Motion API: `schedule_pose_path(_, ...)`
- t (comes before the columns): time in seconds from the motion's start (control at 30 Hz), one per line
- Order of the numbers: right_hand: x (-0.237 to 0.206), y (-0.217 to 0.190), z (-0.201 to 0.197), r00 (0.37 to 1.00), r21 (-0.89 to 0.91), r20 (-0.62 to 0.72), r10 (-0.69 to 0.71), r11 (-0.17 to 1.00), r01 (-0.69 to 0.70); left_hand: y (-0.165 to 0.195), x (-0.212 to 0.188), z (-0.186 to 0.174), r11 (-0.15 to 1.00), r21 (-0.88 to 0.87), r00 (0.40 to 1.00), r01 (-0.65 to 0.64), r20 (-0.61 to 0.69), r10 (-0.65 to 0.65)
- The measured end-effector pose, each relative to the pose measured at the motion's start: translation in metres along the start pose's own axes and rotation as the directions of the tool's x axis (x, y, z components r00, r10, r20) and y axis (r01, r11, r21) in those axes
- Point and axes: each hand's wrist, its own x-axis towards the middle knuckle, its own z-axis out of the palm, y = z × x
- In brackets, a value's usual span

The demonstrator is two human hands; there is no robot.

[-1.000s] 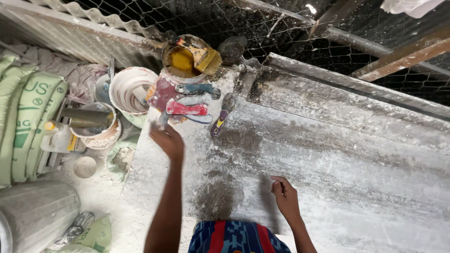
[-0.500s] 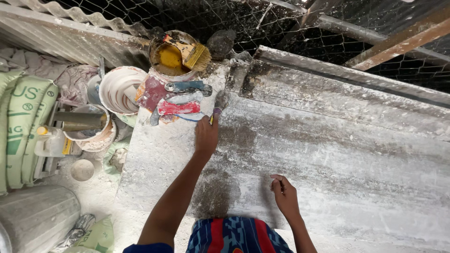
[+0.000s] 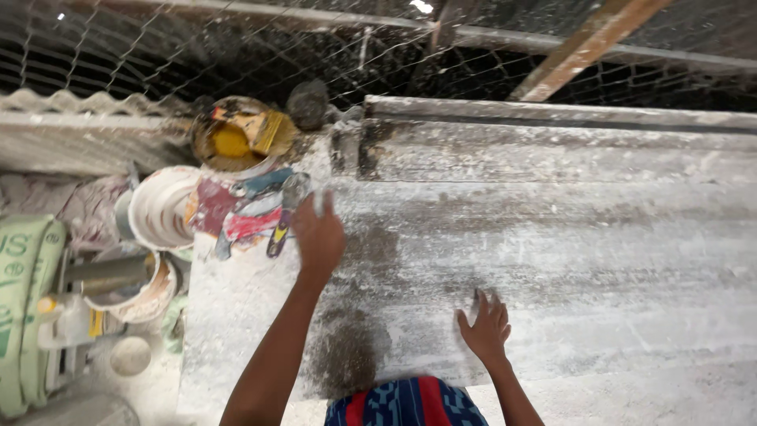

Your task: The person scrapes dust and debris from the grooves of long decorative molding pieces using a small scraper, then wipes the surfaces with a cloth. The person also lifts and repositions a large flat mold to access its underside and continues cleaning.

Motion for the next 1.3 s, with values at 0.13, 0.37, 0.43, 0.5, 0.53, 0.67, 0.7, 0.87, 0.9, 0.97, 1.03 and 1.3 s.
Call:
schedule_pose_path(0.13, 0.003, 0.009, -0.001, 0.996, -0.125, 0.091, -0.024, 0.991, 0.035, 0.084, 0.079, 0.024, 0.933, -0.095, 0.938, -0.346, -0.024, 0.346)
schedule_pose_path(0.37, 0.003, 0.019, -0.009, 0.976, -0.146, 0.217, 0.004, 0.989, 0.028, 0.181, 0.159, 0.063, 0.841, 0.309, 0.895, -0.444, 0.113, 0.431)
schedule_pose_path(0.43, 0.002, 0.023, -0.014, 0.967, -0.124, 0.256, 0.0, 0.992, 0.033, 0.192, 0.162, 0.065, 0.744, 0.511, 0.9, -0.43, 0.305, 0.311)
schedule_pose_path(0.5, -0.002, 0.026, -0.021, 0.963, -0.106, 0.27, 0.001, 0.994, 0.028, 0.197, 0.16, 0.065, 0.871, 0.341, 0.935, -0.354, 0.153, 0.32)
schedule_pose_path(0.53, -0.004, 0.027, -0.025, 0.964, -0.078, 0.266, 0.001, 0.997, 0.021, 0.199, 0.155, 0.06, 0.836, 0.362, 0.899, -0.413, 0.308, 0.31)
schedule_pose_path(0.67, -0.017, 0.03, -0.038, 0.972, 0.007, 0.236, -0.022, 1.0, 0.021, 0.201, 0.138, 0.035, 0.787, 0.256, 0.797, -0.561, 0.424, 0.431)
schedule_pose_path(0.7, -0.02, 0.03, -0.039, 0.974, 0.019, 0.226, -0.028, 1.0, 0.024, 0.199, 0.132, 0.03, 0.77, 0.232, 0.767, -0.594, 0.452, 0.456)
schedule_pose_path(0.87, -0.022, 0.045, -0.025, 0.981, 0.183, 0.157, -0.113, 0.98, 0.083, 0.184, 0.072, 0.039, 0.816, -0.13, 0.653, -0.563, 0.536, 0.536)
schedule_pose_path(0.9, -0.021, 0.054, -0.02, 0.981, 0.223, 0.132, -0.142, 0.969, 0.11, 0.178, 0.055, 0.045, 0.81, -0.259, 0.636, -0.526, 0.512, 0.577)
schedule_pose_path(0.97, -0.014, 0.083, -0.02, 0.891, 0.317, -0.387, -0.238, 0.873, 0.371, 0.174, 0.002, 0.056, 0.72, -0.196, 0.574, -0.666, 0.482, 0.662)
schedule_pose_path(1.03, -0.003, 0.131, -0.028, 0.871, 0.599, -0.49, -0.014, 0.721, 0.349, 0.173, -0.061, 0.066, 0.631, 0.079, 0.572, -0.772, 0.52, 0.634)
schedule_pose_path(1.3, 0.03, 0.352, -0.137, 0.927, 0.949, 0.137, 0.348, -0.316, -0.021, 0.202, -0.33, 0.064, 0.733, -0.127, 0.663, -0.669, 0.344, 0.665)
